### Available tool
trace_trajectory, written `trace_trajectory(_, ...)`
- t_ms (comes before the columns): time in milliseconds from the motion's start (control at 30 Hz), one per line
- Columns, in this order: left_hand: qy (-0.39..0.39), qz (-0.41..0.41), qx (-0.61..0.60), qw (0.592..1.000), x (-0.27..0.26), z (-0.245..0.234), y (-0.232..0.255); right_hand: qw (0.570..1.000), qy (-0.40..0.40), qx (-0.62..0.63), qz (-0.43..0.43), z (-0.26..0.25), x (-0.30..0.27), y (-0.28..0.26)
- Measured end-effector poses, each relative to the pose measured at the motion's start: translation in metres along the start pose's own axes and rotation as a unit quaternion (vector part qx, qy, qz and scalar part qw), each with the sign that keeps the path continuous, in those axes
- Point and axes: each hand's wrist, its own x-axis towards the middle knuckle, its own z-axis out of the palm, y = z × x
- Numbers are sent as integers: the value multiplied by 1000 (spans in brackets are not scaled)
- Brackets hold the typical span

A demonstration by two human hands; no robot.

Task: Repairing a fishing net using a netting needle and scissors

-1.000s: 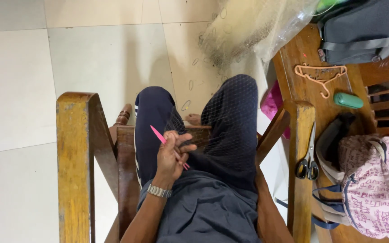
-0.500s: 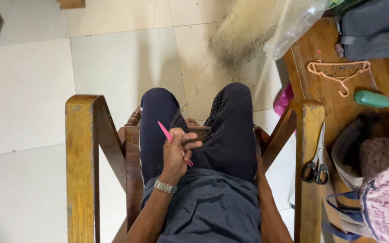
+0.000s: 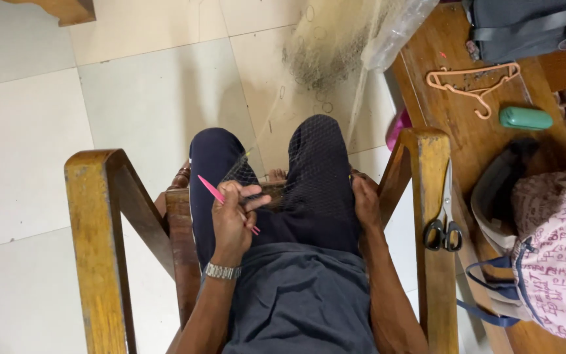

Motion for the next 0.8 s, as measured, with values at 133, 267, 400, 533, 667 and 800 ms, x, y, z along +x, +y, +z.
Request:
trace_trajectory(133,-13,11,12,1000,-7,-9,-6,998,-19,-31,-55,-2,2,-18)
trace_trajectory(267,-23,13,33,999,-9,-9,-9,992,36,-87,-79,-1,-24,-38)
trace_trajectory(400,4,26,54,998,-9,-9,2,999,15,-36,-27,-4,-19,-23)
trace_trajectory(533,23,18,36,999,-8,-16,7,996,-10,-75,-37,-17,-31,-25)
trace_trajectory(667,18,-17,-21,999,2,-33,-25,994,-66,-84,-34,-23,-55,-52)
trace_trajectory(800,-2,-26,-17,1000,1,-26,-34,990,-86,-108,-39,-23,-62,-57)
